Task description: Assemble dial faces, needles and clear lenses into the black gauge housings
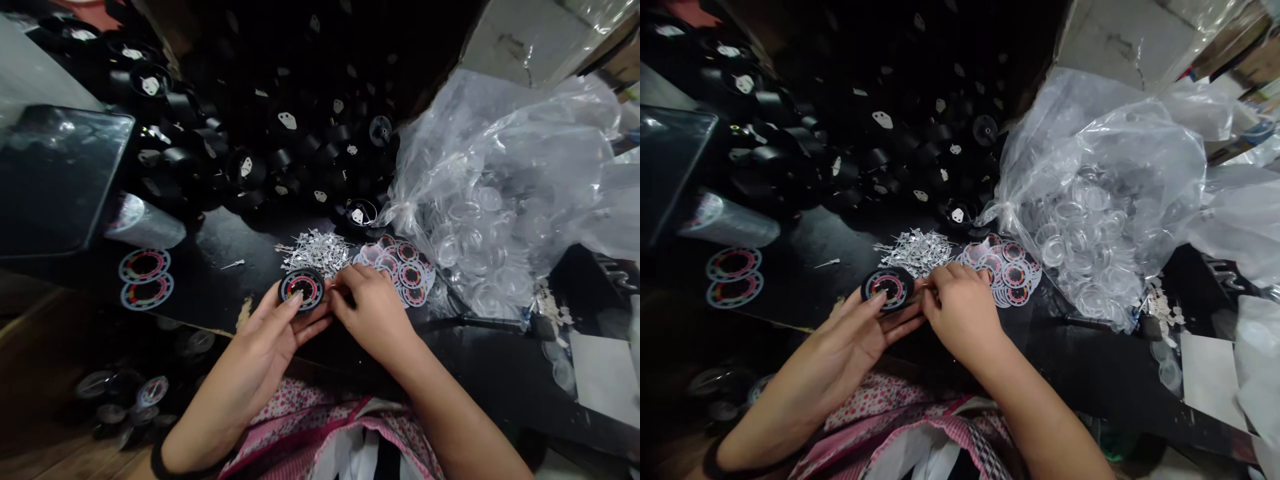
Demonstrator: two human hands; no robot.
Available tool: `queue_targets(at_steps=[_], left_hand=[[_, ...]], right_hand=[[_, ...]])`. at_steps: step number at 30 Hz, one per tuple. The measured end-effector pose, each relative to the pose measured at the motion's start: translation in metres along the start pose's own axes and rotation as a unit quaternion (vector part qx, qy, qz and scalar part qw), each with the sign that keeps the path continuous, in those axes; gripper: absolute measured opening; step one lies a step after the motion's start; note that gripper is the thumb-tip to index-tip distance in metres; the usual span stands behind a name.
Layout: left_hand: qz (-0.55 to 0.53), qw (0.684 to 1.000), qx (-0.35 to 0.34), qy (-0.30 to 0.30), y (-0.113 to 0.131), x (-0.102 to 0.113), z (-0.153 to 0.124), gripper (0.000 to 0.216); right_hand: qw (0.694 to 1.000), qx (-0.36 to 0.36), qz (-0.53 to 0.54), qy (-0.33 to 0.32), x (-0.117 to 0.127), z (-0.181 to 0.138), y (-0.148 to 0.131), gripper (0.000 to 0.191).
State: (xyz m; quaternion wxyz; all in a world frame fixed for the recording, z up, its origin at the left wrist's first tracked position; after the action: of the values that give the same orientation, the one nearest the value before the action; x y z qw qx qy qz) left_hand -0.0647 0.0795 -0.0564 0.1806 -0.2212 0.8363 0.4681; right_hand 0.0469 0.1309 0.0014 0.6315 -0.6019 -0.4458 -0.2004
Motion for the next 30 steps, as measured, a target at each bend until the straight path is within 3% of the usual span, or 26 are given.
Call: queue_targets(at_steps=[4,11,14,17,21,27,30], left_hand=[[-0.001,1.000,-0.016,-0.003,0.004,0.000,0.000,0.018],[-0.006,0.999,-0.039,0.016,0.004,-0.005,-0.005,0.018],[-0.008,1.000,-0.016,0.015,-0.003,-0.009,-0.007,0.021],[0.017,0.999,-0.038,0.034,-0.004,-0.009,-0.007,0.022],[0.055,0.996,-0.070,0.031,-0.006,-0.013,-0.008,0.023],[0.053,0.997,-0.056,0.027,-0.006,-0.018,-0.012,0.021],[0.048,0.995,-0.073,0.043,0.002,-0.018,-0.011,0.029]], right_hand=[[0.999,0.034,-0.015,0.004,0.003,-0.005,-0.003,0.013],[0.989,0.101,-0.067,0.087,0.015,-0.022,-0.012,0.017],[0.985,0.105,-0.085,0.106,0.020,-0.028,-0.013,0.015],[0.986,0.081,-0.091,0.115,0.024,-0.032,-0.010,0.016],[0.990,0.051,-0.051,0.120,0.029,-0.037,-0.001,0.011],[0.990,0.073,-0.005,0.120,0.033,-0.045,0.003,0.015],[0.988,0.071,0.078,0.110,0.038,-0.049,0.005,0.013]])
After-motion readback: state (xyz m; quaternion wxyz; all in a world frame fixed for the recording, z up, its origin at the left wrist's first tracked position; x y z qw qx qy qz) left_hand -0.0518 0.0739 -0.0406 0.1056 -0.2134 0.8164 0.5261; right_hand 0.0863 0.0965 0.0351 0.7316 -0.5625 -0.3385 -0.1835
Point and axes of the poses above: each hand's wrist, its own z-axis towards the middle knuckle, its own x-axis out of the back of the hand, y = z × x, the point moved 9 cm from there along z, towards the middle knuckle, and after that the axes turned 9 degrees about z, right-handed, at the moved point
